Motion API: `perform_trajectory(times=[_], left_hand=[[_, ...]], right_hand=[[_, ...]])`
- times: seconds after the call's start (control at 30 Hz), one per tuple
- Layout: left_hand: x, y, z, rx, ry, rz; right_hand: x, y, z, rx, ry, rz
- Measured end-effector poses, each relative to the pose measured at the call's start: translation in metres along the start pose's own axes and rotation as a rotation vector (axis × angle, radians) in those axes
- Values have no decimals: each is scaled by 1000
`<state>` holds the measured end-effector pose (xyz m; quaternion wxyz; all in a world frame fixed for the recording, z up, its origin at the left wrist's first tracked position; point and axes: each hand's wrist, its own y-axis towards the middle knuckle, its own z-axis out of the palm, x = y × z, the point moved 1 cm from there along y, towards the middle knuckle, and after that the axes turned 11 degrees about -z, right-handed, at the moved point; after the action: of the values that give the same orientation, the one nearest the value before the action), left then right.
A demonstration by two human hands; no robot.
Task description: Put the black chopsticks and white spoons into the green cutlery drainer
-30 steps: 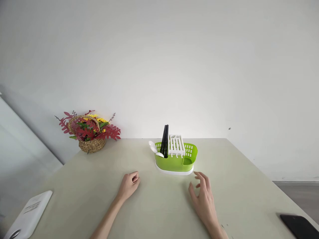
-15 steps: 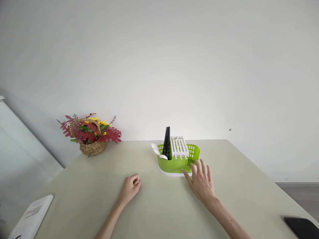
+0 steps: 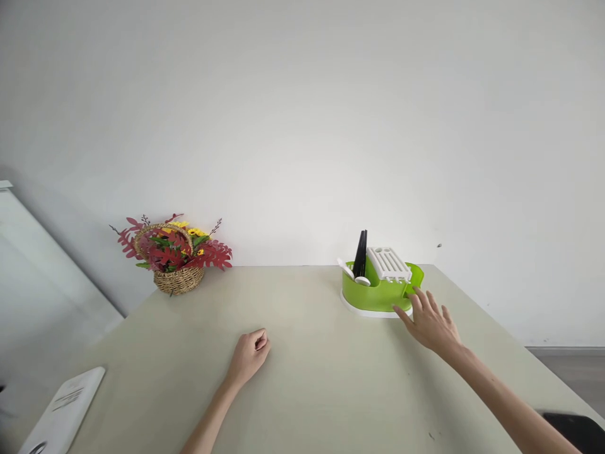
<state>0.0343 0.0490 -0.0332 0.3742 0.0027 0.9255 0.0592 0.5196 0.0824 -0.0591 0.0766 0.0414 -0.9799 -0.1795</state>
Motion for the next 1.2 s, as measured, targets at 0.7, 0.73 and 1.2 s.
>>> perform_trajectory(times=[0.7,0.73,1.2], left_hand=[[3,0,-2,-2,79,10],[3,0,-3,-2,87,11],[-5,-5,-3,11,204,32]], right_hand=[[96,-86,18,-92,318,125],[106,-90,20,-71,320,100],[125,-94,20,26,206,-44]])
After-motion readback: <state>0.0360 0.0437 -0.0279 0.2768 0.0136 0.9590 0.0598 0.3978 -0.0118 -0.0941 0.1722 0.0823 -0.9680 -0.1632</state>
